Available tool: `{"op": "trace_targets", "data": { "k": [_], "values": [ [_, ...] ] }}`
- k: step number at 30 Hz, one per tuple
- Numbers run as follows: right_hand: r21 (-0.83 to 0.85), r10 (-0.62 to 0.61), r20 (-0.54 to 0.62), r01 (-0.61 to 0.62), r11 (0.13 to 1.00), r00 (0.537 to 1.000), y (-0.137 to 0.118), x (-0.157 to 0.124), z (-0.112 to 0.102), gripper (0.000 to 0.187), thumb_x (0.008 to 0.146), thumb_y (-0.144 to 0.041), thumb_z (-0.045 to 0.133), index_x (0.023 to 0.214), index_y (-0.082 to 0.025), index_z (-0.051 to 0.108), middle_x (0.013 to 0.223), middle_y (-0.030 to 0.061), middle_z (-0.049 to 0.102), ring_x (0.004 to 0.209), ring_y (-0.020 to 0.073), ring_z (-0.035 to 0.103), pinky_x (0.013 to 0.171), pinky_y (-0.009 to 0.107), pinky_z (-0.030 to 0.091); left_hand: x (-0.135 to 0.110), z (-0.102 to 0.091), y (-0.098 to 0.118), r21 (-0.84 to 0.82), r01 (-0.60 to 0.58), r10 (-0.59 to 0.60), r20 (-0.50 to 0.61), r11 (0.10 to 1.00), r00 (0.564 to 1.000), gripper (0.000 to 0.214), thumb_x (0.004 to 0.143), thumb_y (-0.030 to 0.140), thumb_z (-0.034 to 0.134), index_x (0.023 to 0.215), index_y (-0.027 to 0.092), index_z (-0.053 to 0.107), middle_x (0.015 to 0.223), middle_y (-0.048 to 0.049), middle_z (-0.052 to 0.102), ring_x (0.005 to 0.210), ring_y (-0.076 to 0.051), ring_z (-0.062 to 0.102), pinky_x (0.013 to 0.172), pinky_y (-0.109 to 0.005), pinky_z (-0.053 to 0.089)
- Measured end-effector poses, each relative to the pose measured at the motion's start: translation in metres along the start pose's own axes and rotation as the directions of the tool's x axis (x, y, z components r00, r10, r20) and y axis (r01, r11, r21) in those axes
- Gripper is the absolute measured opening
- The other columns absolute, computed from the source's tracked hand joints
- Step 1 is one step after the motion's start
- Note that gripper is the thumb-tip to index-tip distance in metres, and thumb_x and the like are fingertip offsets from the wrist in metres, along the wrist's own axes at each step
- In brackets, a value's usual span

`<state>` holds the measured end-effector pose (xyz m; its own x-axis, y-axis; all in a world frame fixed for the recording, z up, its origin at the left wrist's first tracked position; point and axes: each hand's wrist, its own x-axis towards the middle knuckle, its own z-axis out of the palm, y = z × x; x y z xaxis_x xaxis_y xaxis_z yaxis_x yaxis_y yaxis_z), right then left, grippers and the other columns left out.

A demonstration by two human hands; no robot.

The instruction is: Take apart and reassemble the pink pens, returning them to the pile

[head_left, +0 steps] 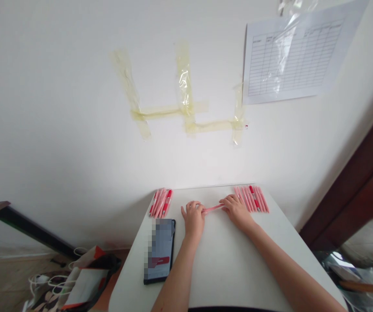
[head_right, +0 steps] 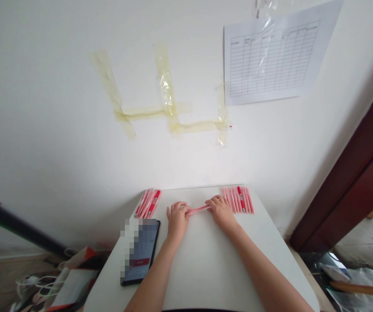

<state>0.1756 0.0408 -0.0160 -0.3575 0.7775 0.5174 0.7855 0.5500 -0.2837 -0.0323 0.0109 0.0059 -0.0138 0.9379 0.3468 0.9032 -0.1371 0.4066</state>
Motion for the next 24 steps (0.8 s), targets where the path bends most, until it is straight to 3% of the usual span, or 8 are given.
{"op": "trace_targets", "data": {
  "k": [7,16,24],
  "values": [
    [-0.041,0.011,-0.012,-0.011,0.999,1.000,0.000,0.000,-0.004,0.022,0.100,-0.027,0.053,0.110,-0.026,0.073,0.096,0.0079,0.066,0.103,0.0272,0.055,0.094,0.044,0.046,-0.001,-0.004,0.001,0.033,0.036,-0.033,-0.099,0.999,0.995,0.013,0.084,0.020,0.069,0.093,0.028,0.074,0.127,-0.0048,0.063,0.131,-0.029,0.046,0.119,-0.065,0.025],
    [0.030,0.046,-0.019,-0.046,0.999,0.999,0.006,-0.001,-0.007,0.024,0.102,-0.029,0.051,0.109,-0.025,0.073,0.097,0.0078,0.066,0.102,0.0258,0.054,0.090,0.040,0.046,0.001,-0.004,-0.003,0.007,0.040,-0.039,-0.068,0.999,0.997,0.013,0.082,0.022,0.072,0.092,0.029,0.076,0.125,-0.0047,0.062,0.130,-0.028,0.046,0.120,-0.065,0.024],
    [0.027,0.036,-0.062,-0.034,0.999,0.997,0.009,0.000,-0.002,0.023,0.100,-0.031,0.054,0.106,-0.028,0.076,0.094,0.0073,0.068,0.102,0.0271,0.053,0.093,0.044,0.045,0.002,-0.002,-0.006,0.033,0.024,-0.022,-0.046,0.999,0.999,0.024,0.089,0.015,0.056,0.084,0.026,0.076,0.124,-0.0067,0.061,0.129,-0.027,0.043,0.122,-0.066,0.018]
  ]
}}
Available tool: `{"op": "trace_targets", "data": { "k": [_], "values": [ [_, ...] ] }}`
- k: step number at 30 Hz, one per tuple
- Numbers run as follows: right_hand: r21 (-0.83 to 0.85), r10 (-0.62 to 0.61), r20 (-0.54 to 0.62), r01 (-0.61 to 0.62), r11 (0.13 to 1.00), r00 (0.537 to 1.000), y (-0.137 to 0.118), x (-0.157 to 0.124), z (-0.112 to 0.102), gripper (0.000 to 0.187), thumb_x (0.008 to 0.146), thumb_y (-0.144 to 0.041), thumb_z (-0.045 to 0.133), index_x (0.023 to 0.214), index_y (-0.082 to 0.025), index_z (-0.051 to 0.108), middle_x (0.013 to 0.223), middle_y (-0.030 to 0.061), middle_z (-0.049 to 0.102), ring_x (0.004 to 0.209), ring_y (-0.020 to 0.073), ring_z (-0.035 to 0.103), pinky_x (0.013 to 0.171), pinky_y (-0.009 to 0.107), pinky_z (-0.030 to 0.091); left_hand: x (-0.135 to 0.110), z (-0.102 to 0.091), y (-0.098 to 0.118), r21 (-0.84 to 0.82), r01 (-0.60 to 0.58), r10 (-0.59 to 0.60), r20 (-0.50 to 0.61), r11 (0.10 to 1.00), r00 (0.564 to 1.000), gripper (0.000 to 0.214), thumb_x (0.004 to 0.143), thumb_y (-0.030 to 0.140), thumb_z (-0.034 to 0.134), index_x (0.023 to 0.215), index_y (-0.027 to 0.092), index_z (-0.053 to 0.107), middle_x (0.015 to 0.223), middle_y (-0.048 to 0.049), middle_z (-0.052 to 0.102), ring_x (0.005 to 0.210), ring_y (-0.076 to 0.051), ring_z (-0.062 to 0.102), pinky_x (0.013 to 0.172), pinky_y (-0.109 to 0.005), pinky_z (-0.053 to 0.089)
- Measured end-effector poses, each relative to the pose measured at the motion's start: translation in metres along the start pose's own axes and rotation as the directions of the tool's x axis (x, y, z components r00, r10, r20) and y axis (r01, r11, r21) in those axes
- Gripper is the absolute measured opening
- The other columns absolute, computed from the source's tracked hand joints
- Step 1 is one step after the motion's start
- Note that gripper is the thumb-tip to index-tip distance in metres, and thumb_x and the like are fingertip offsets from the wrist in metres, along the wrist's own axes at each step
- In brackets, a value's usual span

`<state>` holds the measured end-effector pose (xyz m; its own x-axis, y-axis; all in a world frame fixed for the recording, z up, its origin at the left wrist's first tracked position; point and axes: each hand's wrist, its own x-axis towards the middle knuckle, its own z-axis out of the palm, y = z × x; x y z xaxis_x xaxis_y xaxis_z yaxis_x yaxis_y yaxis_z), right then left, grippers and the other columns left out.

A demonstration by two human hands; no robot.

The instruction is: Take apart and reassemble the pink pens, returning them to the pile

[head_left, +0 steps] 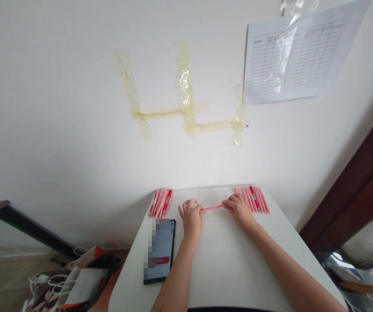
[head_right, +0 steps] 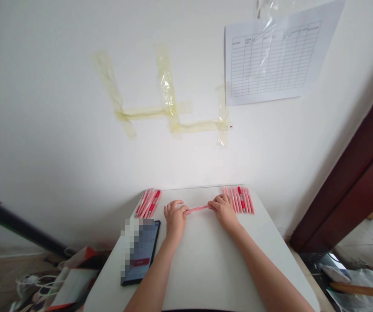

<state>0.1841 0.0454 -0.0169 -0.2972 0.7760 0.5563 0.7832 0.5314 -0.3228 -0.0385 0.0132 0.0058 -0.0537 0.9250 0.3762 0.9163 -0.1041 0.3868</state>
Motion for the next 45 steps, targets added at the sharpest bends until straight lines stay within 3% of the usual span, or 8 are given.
{"op": "trace_targets", "data": {
  "k": [12,21,24,29,36,42,45],
  "values": [
    [-0.100,0.002,-0.086,-0.011,0.995,0.996,-0.002,0.001,-0.003,0.022,0.097,-0.032,0.059,0.103,-0.038,0.079,0.093,0.0058,0.072,0.107,0.0300,0.054,0.109,0.059,0.031,0.001,0.000,0.001,0.014,0.007,-0.007,-0.028,1.000,1.000,0.030,0.089,0.015,0.052,0.080,0.028,0.078,0.116,-0.0068,0.057,0.124,-0.030,0.043,0.121,-0.068,0.017],
    [-0.123,-0.005,-0.138,-0.012,0.992,0.990,-0.003,0.001,-0.005,0.019,0.096,-0.028,0.061,0.097,-0.037,0.079,0.090,0.0029,0.070,0.107,0.0280,0.055,0.118,0.063,0.016,0.001,0.000,0.002,0.007,0.053,-0.053,0.011,0.999,0.999,0.028,0.088,0.014,0.051,0.082,0.025,0.076,0.122,-0.0078,0.055,0.130,-0.031,0.041,0.119,-0.072,0.017],
    [-0.118,0.006,-0.135,-0.022,0.993,0.991,-0.003,0.001,-0.007,0.017,0.095,-0.029,0.062,0.099,-0.033,0.078,0.093,0.0034,0.070,0.105,0.0270,0.056,0.116,0.060,0.023,0.001,0.002,0.002,0.002,0.040,-0.040,-0.016,0.999,0.999,0.020,0.089,0.021,0.057,0.085,0.025,0.076,0.130,-0.0071,0.053,0.137,-0.032,0.035,0.119,-0.073,0.012],
    [-0.126,0.015,-0.074,-0.024,0.992,0.997,-0.006,0.000,-0.007,0.033,0.098,-0.038,0.058,0.129,-0.032,0.066,0.111,0.0076,0.066,0.110,0.0284,0.055,0.109,0.055,0.036,0.000,0.003,0.002,-0.031,0.057,-0.060,-0.093,0.998,0.994,0.011,0.086,0.027,0.065,0.085,0.028,0.077,0.133,-0.0066,0.052,0.135,-0.031,0.038,0.120,-0.071,0.015],
    [-0.136,-0.016,-0.069,0.006,0.991,0.997,-0.006,0.001,-0.003,0.016,0.099,-0.034,0.056,0.102,-0.028,0.071,0.108,0.0066,0.068,0.112,0.0288,0.054,0.113,0.060,0.031,0.001,0.000,0.003,-0.036,0.080,-0.082,-0.064,0.996,0.995,0.016,0.087,0.027,0.062,0.085,0.029,0.077,0.131,-0.0082,0.055,0.134,-0.031,0.037,0.120,-0.071,0.014],
    [-0.060,-0.017,-0.081,0.012,0.998,0.997,-0.007,0.002,-0.009,0.010,0.097,-0.029,0.059,0.102,-0.026,0.067,0.107,0.0065,0.068,0.112,0.0279,0.056,0.114,0.058,0.031,0.001,-0.003,0.006,-0.042,0.101,-0.102,-0.038,0.994,0.994,0.019,0.089,0.023,0.058,0.086,0.026,0.077,0.130,-0.0078,0.056,0.134,-0.031,0.037,0.118,-0.071,0.017],
    [-0.044,-0.012,-0.045,0.010,0.999,0.999,-0.008,0.001,-0.012,0.019,0.098,-0.034,0.058,0.113,-0.026,0.066,0.110,0.0070,0.070,0.115,0.0279,0.057,0.116,0.061,0.027,0.001,-0.004,0.006,-0.064,0.097,-0.101,-0.063,0.993,0.993,0.016,0.088,0.027,0.062,0.087,0.027,0.078,0.131,-0.0077,0.056,0.133,-0.031,0.038,0.119,-0.070,0.017]
  ]
}}
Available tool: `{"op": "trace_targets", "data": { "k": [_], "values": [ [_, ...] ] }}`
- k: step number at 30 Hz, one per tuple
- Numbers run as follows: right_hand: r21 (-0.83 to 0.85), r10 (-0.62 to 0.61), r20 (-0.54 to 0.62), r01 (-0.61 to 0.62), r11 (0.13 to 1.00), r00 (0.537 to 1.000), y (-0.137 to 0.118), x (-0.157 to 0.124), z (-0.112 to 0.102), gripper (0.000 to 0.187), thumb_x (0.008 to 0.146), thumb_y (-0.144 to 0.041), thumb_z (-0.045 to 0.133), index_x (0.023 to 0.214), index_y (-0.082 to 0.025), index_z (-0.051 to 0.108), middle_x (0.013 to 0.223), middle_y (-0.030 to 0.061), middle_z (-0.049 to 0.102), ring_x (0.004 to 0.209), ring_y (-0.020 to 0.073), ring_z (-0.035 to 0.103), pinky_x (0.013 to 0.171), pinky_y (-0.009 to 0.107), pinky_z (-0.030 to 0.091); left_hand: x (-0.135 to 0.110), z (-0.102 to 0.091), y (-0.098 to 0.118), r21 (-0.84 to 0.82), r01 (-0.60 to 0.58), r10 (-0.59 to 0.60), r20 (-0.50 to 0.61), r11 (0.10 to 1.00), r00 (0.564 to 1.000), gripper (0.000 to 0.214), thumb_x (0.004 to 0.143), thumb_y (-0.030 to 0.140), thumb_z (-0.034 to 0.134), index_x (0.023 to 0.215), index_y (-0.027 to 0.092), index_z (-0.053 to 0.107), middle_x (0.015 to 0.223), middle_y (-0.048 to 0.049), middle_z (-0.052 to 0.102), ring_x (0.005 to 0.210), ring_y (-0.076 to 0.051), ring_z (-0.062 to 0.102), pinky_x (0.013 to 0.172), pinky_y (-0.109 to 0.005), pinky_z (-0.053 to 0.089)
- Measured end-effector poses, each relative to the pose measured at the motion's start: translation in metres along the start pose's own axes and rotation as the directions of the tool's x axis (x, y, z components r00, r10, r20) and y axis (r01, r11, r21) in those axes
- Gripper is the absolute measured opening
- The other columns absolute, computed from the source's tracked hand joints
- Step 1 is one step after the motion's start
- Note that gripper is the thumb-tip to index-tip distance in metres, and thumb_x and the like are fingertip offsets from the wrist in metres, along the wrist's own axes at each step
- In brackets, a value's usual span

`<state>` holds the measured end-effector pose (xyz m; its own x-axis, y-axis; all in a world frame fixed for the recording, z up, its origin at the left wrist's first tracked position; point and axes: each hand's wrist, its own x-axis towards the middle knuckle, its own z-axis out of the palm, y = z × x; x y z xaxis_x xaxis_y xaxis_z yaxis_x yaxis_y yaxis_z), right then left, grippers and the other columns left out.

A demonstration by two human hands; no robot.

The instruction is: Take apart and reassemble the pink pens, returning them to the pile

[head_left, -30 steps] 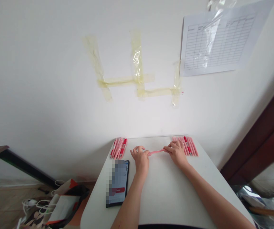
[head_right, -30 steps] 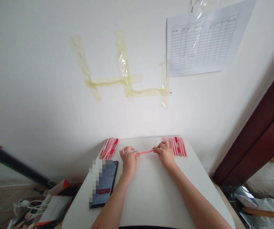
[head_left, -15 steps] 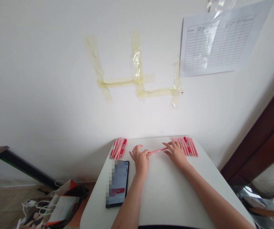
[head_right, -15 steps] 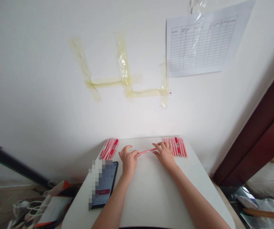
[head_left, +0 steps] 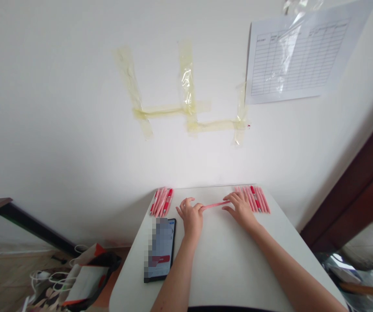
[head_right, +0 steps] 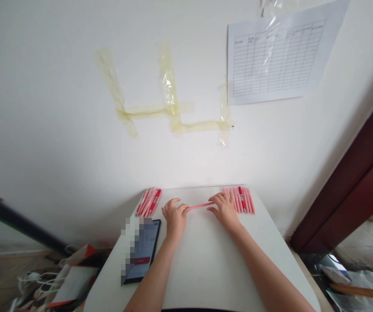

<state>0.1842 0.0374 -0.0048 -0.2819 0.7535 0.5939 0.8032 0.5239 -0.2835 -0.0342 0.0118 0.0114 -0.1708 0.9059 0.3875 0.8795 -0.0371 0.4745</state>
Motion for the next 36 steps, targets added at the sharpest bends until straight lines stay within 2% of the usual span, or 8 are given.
{"op": "trace_targets", "data": {
  "k": [4,10,13,18,23,26,31,36],
  "values": [
    [-0.056,0.019,0.028,-0.017,0.998,0.999,-0.0022,-0.0011,0.0008,0.027,0.099,-0.036,0.054,0.123,-0.029,0.065,0.107,0.0066,0.072,0.116,0.0292,0.059,0.116,0.066,0.024,0.0003,0.0005,-0.0008,-0.015,0.012,-0.012,-0.002,1.000,1.000,0.014,0.087,0.027,0.064,0.088,0.028,0.078,0.131,-0.0077,0.055,0.132,-0.031,0.040,0.119,-0.069,0.017],
    [-0.060,-0.016,0.039,0.018,0.998,0.999,-0.0015,-0.0001,0.0040,0.014,0.098,-0.031,0.056,0.097,-0.028,0.070,0.100,0.0050,0.073,0.115,0.0292,0.058,0.117,0.067,0.021,0.0001,0.0033,-0.0027,0.000,0.020,-0.020,0.008,1.000,1.000,0.014,0.087,0.027,0.063,0.089,0.029,0.078,0.132,-0.0067,0.055,0.134,-0.032,0.039,0.119,-0.069,0.015],
    [-0.036,-0.001,0.038,0.002,0.999,0.999,-0.0016,-0.0001,0.0032,0.011,0.096,-0.028,0.058,0.103,-0.027,0.067,0.103,0.0056,0.072,0.115,0.0283,0.058,0.119,0.067,0.018,-0.0002,0.0037,-0.0030,0.000,0.019,-0.019,0.010,1.000,1.000,0.015,0.088,0.027,0.062,0.088,0.029,0.077,0.133,-0.0062,0.055,0.134,-0.032,0.039,0.118,-0.069,0.016],
    [-0.016,0.013,0.058,-0.012,1.000,0.998,-0.0032,-0.0017,0.0003,0.027,0.098,-0.034,0.056,0.124,-0.028,0.063,0.108,0.0067,0.071,0.119,0.0297,0.055,0.116,0.067,0.023,-0.0004,0.0018,-0.0024,-0.015,0.019,-0.019,0.008,1.000,1.000,0.014,0.088,0.028,0.063,0.088,0.029,0.077,0.134,-0.0058,0.055,0.134,-0.032,0.038,0.118,-0.071,0.016],
    [-0.021,-0.028,0.078,0.030,0.999,0.997,-0.0032,-0.0007,0.0004,0.015,0.099,-0.031,0.055,0.098,-0.027,0.069,0.106,0.0056,0.072,0.118,0.0294,0.055,0.117,0.066,0.021,-0.0006,0.0015,-0.0022,-0.011,0.017,-0.017,0.007,1.000,1.000,0.015,0.088,0.027,0.063,0.088,0.030,0.078,0.134,-0.0058,0.055,0.134,-0.032,0.038,0.118,-0.073,0.017],
    [-0.021,-0.020,0.077,0.021,1.000,0.997,-0.0035,-0.0007,0.0012,0.010,0.096,-0.028,0.060,0.103,-0.026,0.067,0.106,0.0057,0.071,0.119,0.0292,0.055,0.119,0.067,0.016,-0.0008,0.0020,-0.0026,-0.017,0.023,-0.023,0.008,1.000,1.000,0.016,0.088,0.026,0.063,0.087,0.030,0.078,0.134,-0.0056,0.055,0.134,-0.033,0.038,0.117,-0.073,0.017],
    [-0.020,-0.021,0.083,0.023,1.000,0.996,-0.0033,-0.0030,0.0018,0.030,0.096,-0.036,0.060,0.124,-0.026,0.063,0.115,0.0084,0.069,0.124,0.0310,0.052,0.114,0.062,0.031,-0.0009,0.0012,-0.0027,-0.027,0.012,-0.012,-0.004,1.000,1.000,0.014,0.088,0.026,0.065,0.087,0.031,0.078,0.134,-0.0044,0.056,0.134,-0.032,0.039,0.117,-0.073,0.017],
    [-0.029,-0.065,0.065,0.067,0.997,0.996,-0.0029,-0.0020,0.0021,0.020,0.100,-0.033,0.053,0.099,-0.026,0.071,0.110,0.0074,0.070,0.120,0.0297,0.054,0.110,0.057,0.038,-0.0007,0.0009,-0.0025,-0.024,0.016,-0.016,0.000,1.000,1.000,0.012,0.087,0.027,0.067,0.087,0.031,0.079,0.134,-0.0044,0.056,0.134,-0.032,0.039,0.117,-0.072,0.017]
  ]
}}
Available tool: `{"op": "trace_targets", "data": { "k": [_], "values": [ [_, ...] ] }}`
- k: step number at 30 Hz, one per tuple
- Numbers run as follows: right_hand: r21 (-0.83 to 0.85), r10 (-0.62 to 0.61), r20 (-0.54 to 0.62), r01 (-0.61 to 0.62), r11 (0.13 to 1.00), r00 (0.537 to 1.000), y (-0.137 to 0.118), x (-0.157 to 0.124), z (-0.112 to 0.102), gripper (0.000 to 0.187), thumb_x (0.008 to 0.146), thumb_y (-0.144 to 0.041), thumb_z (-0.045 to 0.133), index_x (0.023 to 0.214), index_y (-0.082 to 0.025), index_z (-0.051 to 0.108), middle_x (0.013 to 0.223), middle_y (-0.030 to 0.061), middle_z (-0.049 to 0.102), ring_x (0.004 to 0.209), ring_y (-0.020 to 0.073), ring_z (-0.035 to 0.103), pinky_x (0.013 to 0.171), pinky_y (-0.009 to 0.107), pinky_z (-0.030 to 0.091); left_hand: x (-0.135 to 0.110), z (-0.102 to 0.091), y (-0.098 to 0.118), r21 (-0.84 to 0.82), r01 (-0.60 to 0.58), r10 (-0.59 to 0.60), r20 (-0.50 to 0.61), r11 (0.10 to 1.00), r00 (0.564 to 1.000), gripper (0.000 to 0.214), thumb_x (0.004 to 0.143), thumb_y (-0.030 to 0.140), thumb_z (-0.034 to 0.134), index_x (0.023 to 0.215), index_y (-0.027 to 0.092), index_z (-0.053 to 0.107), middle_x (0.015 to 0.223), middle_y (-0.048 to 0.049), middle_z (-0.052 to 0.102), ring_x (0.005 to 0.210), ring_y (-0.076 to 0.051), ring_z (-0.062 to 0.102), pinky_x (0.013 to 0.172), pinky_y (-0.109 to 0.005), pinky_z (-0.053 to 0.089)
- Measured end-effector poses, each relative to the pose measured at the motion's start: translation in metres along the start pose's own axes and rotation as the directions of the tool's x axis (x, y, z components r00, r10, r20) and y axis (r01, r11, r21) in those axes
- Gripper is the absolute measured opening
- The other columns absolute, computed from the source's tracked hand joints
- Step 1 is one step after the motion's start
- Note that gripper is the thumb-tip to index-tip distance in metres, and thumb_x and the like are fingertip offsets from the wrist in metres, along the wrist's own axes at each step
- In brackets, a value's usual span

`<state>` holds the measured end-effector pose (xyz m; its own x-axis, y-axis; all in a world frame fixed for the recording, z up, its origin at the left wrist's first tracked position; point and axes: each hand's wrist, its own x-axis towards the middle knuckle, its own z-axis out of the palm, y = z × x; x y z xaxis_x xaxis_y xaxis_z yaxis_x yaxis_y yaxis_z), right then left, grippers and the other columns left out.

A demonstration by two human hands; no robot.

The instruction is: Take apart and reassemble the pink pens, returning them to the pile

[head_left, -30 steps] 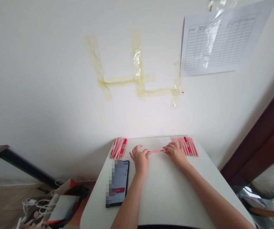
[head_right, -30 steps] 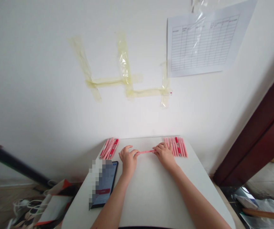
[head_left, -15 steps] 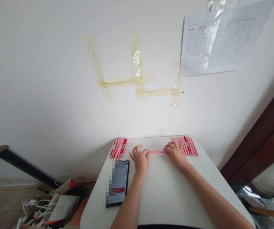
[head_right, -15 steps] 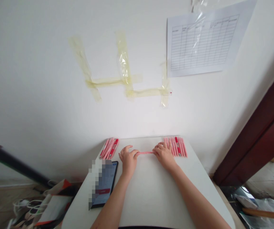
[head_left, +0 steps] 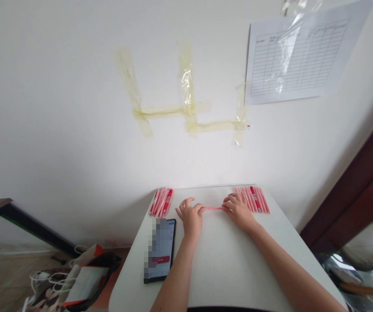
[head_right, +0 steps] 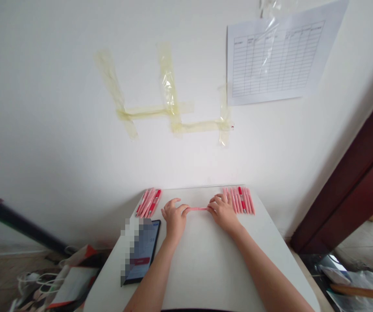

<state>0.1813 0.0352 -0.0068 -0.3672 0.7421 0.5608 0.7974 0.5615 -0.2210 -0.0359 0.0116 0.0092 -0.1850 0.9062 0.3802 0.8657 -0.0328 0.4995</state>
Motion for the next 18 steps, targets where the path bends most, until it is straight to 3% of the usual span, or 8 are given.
{"op": "trace_targets", "data": {
  "k": [4,9,14,18],
  "values": [
    [0.013,-0.009,0.001,0.009,1.000,1.000,-0.0011,0.0007,-0.0019,0.012,0.097,-0.029,0.059,0.101,-0.026,0.069,0.108,0.0064,0.070,0.120,0.0302,0.054,0.114,0.059,0.033,0.0001,0.0011,-0.0014,0.014,0.001,-0.001,0.002,1.000,1.000,0.013,0.087,0.027,0.067,0.087,0.033,0.078,0.134,-0.0037,0.057,0.134,-0.032,0.038,0.117,-0.071,0.017],
    [0.018,0.004,0.007,-0.004,1.000,1.000,-0.0011,-0.0010,-0.0028,0.027,0.096,-0.036,0.060,0.121,-0.027,0.066,0.115,0.0080,0.068,0.122,0.0314,0.052,0.108,0.055,0.041,-0.0001,0.0007,-0.0017,0.006,-0.010,0.010,-0.014,1.000,1.000,0.013,0.087,0.026,0.067,0.088,0.033,0.079,0.134,-0.0036,0.058,0.134,-0.032,0.039,0.116,-0.073,0.018],
    [-0.009,-0.012,-0.002,0.012,1.000,1.000,-0.0013,0.0004,-0.0029,0.016,0.099,-0.029,0.055,0.097,-0.026,0.071,0.110,0.0065,0.070,0.119,0.0305,0.054,0.111,0.060,0.035,-0.0001,0.0005,-0.0008,-0.003,-0.002,0.002,-0.014,1.000,1.000,0.013,0.087,0.025,0.068,0.086,0.033,0.079,0.133,-0.0032,0.058,0.134,-0.032,0.040,0.116,-0.074,0.018],
    [0.008,-0.012,0.002,0.012,1.000,1.000,-0.0032,0.0021,-0.0056,0.009,0.096,-0.029,0.061,0.100,-0.026,0.068,0.107,0.0061,0.070,0.118,0.0294,0.055,0.111,0.057,0.037,0.0001,0.0007,-0.0009,0.003,-0.002,0.002,-0.010,1.000,1.000,0.013,0.086,0.025,0.068,0.087,0.033,0.079,0.134,-0.0034,0.058,0.134,-0.032,0.040,0.116,-0.074,0.018]
  ]
}}
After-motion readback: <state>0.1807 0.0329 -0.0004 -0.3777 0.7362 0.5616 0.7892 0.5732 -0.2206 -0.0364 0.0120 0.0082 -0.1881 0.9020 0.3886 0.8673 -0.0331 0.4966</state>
